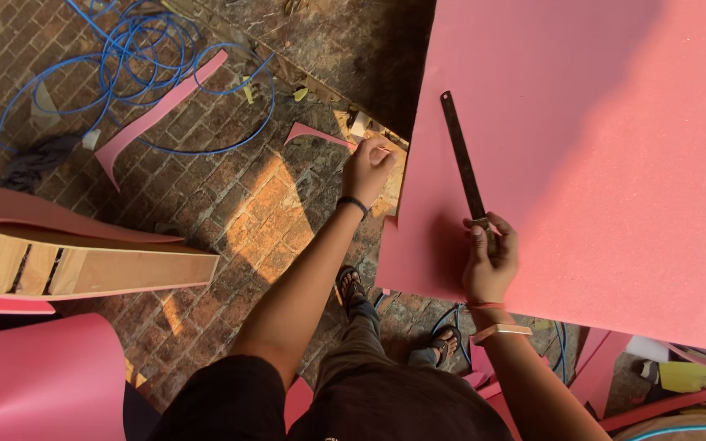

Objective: The person picks a pink foam sheet from a pile of foam scraps and carries it to a workbench. They spray adhesive onto a wooden board with a spray gun, lay the foam sheet over the board, press it flat, trim the overhanging foam edges with a knife along a straightedge, and flip the board over.

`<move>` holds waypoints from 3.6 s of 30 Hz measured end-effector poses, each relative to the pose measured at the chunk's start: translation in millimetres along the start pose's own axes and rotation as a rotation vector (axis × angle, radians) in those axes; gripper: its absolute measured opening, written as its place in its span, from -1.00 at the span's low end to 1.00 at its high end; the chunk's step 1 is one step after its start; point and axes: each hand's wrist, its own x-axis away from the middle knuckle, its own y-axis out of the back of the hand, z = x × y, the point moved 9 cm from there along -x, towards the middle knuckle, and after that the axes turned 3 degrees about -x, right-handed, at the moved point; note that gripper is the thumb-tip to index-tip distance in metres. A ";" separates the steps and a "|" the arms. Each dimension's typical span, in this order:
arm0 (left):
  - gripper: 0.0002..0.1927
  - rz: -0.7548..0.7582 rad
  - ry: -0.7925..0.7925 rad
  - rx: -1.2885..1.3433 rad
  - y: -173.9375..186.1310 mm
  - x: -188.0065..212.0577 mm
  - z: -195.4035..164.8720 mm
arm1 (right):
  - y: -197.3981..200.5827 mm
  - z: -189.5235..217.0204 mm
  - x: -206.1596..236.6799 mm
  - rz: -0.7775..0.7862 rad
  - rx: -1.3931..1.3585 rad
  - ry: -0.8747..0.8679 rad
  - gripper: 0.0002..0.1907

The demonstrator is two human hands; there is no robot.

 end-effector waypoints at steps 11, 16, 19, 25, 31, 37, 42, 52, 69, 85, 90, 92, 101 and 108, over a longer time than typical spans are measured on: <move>-0.58 0.184 0.317 0.449 3.7 157.0 58.2 | -112.3 169.2 -9.5 0.556 0.774 0.126 -0.73; -0.68 0.135 0.223 0.368 1.5 156.9 61.7 | -148.4 196.0 7.9 0.637 1.095 0.427 -0.85; -0.77 0.113 0.104 0.456 5.4 158.1 55.2 | -144.9 180.3 8.3 0.655 1.162 0.437 -0.87; -0.85 0.148 0.168 0.378 7.6 162.5 55.3 | -179.8 109.7 18.7 0.792 1.654 0.318 -0.79; -0.86 0.118 0.197 0.403 10.4 165.4 49.1 | -180.9 138.9 15.7 0.851 1.423 0.363 -0.76; -0.86 0.101 0.297 0.495 7.7 173.9 57.1 | -172.7 101.9 34.7 1.073 1.776 0.040 -0.69; -0.85 0.064 0.338 0.499 12.4 182.8 68.3 | -174.9 162.1 32.9 0.943 1.648 0.223 -0.74; -0.89 -0.044 0.374 0.518 29.0 211.5 77.2 | -102.9 115.1 45.2 1.130 1.591 0.388 -0.79; -0.88 -0.156 0.433 0.502 30.6 262.1 90.0 | -28.0 175.4 59.2 1.020 1.354 0.652 -0.78; -0.55 0.071 0.234 -0.051 -45.7 225.9 -7.1 | 260.2 114.5 -64.2 0.275 0.364 0.074 -0.90; -0.65 -0.249 0.242 -0.207 -37.1 231.3 -30.1 | 322.4 35.5 -65.2 0.036 0.307 0.012 -0.93; -0.73 -0.253 0.307 -0.225 -38.8 225.9 -25.6 | 333.2 20.5 -64.3 0.006 0.241 -0.004 -0.93; -0.85 -0.341 0.439 -0.052 -11.7 172.2 5.7 | 271.9 20.7 -32.6 -0.036 0.044 -0.021 -0.91; -0.79 -0.245 0.327 0.152 43.9 32.8 35.9 | 138.7 -15.0 -16.2 0.019 0.139 -0.165 -0.84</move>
